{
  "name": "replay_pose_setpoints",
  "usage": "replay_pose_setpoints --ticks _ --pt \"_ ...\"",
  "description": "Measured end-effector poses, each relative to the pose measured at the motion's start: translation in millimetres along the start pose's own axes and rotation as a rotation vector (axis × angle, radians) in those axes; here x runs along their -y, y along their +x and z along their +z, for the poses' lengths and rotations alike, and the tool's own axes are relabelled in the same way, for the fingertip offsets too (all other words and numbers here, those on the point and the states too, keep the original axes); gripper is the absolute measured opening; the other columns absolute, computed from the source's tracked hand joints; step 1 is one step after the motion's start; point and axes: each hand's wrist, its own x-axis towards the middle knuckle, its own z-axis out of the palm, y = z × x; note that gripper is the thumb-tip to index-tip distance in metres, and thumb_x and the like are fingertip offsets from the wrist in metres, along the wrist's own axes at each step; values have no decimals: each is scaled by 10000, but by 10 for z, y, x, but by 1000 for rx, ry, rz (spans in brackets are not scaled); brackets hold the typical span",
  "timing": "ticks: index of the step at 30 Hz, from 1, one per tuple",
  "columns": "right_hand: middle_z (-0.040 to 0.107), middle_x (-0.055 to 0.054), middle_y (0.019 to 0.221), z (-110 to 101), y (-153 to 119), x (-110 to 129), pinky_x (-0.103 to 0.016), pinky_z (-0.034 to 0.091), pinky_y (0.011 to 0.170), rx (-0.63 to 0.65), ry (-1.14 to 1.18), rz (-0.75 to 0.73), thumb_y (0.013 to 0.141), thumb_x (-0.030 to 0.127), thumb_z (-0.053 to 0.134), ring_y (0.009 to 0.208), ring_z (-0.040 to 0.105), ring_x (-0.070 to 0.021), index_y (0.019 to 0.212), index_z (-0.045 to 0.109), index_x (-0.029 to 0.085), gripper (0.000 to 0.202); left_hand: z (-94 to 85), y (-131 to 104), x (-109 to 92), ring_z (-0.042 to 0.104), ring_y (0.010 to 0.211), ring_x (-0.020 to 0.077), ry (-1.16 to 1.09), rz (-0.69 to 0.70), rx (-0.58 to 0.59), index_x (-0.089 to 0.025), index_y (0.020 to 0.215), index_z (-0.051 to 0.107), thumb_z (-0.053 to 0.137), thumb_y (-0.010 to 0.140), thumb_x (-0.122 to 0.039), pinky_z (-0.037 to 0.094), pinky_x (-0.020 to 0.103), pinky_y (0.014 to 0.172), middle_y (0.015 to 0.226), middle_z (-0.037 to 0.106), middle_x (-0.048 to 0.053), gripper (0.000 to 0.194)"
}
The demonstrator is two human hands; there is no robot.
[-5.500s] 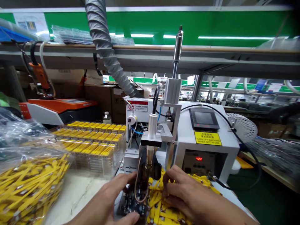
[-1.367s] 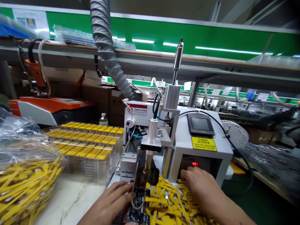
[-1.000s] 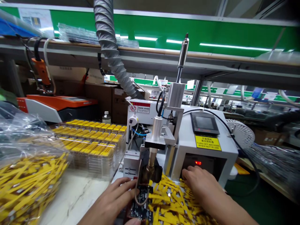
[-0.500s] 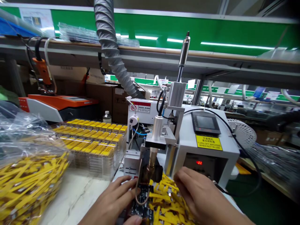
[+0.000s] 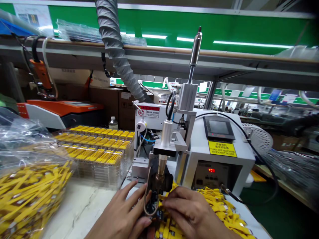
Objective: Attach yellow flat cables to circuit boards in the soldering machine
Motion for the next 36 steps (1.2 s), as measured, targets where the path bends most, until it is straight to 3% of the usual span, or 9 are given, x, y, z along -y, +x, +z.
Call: replay_pose_setpoints --ticks 9,17,23,30,36 --pt "643 -118 827 -53 -49 -45 -286 512 597 72 -179 -57 853 46 524 716 623 -210 1007 760 141 298 -11 56 -4 574 1177 265 50 96 -136 -212 1267 622 332 1064 -240 569 384 939 1278 668 49 355" --pt "629 -94 897 -71 -21 -17 -306 511 642 124 -288 -105 861 58 612 769 587 -218 1026 713 191 235 128 29 30 575 1178 307 83 156 -84 -180 1292 609 305 1041 -160 597 431 859 1298 656 115 395" --pt "601 -80 855 -111 5 9 -283 491 606 130 -275 -88 809 3 600 744 581 -208 1026 727 202 321 -29 99 29 613 1134 335 196 315 26 -176 1325 590 324 1006 -152 565 479 881 1213 702 141 416" --pt "572 -79 888 -123 -1 9 -309 494 655 184 -315 -78 843 37 594 810 566 -229 1098 699 214 328 -12 123 18 634 1093 263 12 190 -97 -165 1167 642 333 1049 -184 573 352 856 1154 724 99 332" --pt "581 -100 881 -111 5 7 -337 493 633 186 -349 -90 827 44 604 786 556 -244 1083 706 192 313 -85 200 -8 665 983 267 82 281 -133 -169 1108 675 265 1054 -143 535 379 831 1055 748 96 414"
